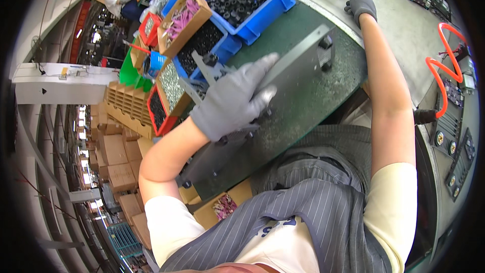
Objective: Assembling and securing components within metal enclosures for solar inverters using an electric screwdriver.
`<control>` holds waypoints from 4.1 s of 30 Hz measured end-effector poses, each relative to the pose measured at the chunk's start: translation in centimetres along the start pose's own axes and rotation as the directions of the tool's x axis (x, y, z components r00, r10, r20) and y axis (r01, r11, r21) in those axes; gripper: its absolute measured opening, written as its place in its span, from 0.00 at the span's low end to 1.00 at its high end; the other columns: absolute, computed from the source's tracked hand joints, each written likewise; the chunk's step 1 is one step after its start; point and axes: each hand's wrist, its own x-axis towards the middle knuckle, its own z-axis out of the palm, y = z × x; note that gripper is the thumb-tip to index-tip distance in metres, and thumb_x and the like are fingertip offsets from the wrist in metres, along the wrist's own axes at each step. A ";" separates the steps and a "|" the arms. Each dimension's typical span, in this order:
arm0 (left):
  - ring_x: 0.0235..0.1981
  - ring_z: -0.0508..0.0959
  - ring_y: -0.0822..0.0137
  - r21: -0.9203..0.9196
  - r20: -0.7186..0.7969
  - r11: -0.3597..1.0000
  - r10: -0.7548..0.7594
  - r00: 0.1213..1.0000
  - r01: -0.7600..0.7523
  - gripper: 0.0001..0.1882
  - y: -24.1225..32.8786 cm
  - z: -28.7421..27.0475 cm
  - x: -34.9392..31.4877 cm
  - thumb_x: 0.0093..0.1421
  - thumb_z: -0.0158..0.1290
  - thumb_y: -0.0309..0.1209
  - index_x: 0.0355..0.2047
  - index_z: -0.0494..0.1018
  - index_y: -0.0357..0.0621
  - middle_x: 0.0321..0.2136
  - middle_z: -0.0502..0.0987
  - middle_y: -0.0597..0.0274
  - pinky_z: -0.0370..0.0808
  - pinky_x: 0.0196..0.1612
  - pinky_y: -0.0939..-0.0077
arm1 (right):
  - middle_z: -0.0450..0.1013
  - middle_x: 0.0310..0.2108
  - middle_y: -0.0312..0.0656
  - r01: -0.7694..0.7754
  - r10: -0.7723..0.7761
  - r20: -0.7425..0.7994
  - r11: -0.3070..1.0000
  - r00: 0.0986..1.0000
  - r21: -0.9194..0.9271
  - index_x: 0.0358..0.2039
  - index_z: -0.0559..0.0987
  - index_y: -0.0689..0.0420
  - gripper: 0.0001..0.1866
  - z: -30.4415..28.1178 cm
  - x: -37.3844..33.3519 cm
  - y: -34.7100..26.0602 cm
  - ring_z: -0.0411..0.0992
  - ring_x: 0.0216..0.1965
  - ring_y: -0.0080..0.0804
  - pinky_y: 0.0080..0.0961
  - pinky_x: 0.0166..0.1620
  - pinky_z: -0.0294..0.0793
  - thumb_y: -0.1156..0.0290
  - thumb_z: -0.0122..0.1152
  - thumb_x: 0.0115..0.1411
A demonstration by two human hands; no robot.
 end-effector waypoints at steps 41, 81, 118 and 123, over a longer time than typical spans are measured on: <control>0.38 0.77 0.44 -0.052 0.023 0.998 -0.025 0.999 0.026 0.25 -1.1 1.1 0.1 0.62 0.51 0.52 0.42 0.72 0.41 0.35 0.76 0.48 0.74 0.40 0.52 | 0.72 0.36 0.41 0.443 -0.269 0.766 0.896 0.584 -0.023 0.58 0.67 0.61 0.40 -4.9 -14.1 -9.9 0.72 0.43 0.29 0.28 0.44 0.73 0.53 0.71 0.50; 0.42 0.77 0.76 -0.390 -0.616 0.904 -0.396 0.680 0.173 0.13 -14.0 -9.6 -15.0 0.64 0.55 0.25 0.48 0.77 0.36 0.42 0.80 0.64 0.73 0.49 0.81 | 0.57 0.25 0.26 -0.282 -0.051 0.469 0.741 0.882 0.609 0.62 0.68 0.61 0.27 -7.9 -22.0 7.6 0.50 0.17 0.10 0.09 0.14 0.45 0.54 0.47 0.70; 0.23 0.73 0.73 -0.993 0.109 -0.117 -0.948 0.297 -0.008 0.15 -40.2 -2.3 -28.8 0.62 0.48 0.23 0.50 0.72 0.39 0.34 0.75 0.58 0.65 0.17 0.86 | 0.75 0.23 0.38 -0.269 0.733 0.477 0.644 0.485 -0.716 0.44 0.80 0.60 0.19 -29.3 -19.8 10.3 0.73 0.19 0.29 0.26 0.19 0.70 0.65 0.60 0.54; 0.23 0.68 0.77 -0.978 0.156 -0.197 -0.912 0.379 -0.071 0.13 -40.1 -3.0 -28.4 0.67 0.47 0.25 0.51 0.70 0.39 0.36 0.74 0.60 0.65 0.19 0.89 | 0.74 0.23 0.39 0.101 0.429 0.635 0.774 0.643 -0.625 0.46 0.78 0.59 0.17 -37.3 -13.8 10.0 0.73 0.21 0.28 0.25 0.23 0.71 0.63 0.54 0.61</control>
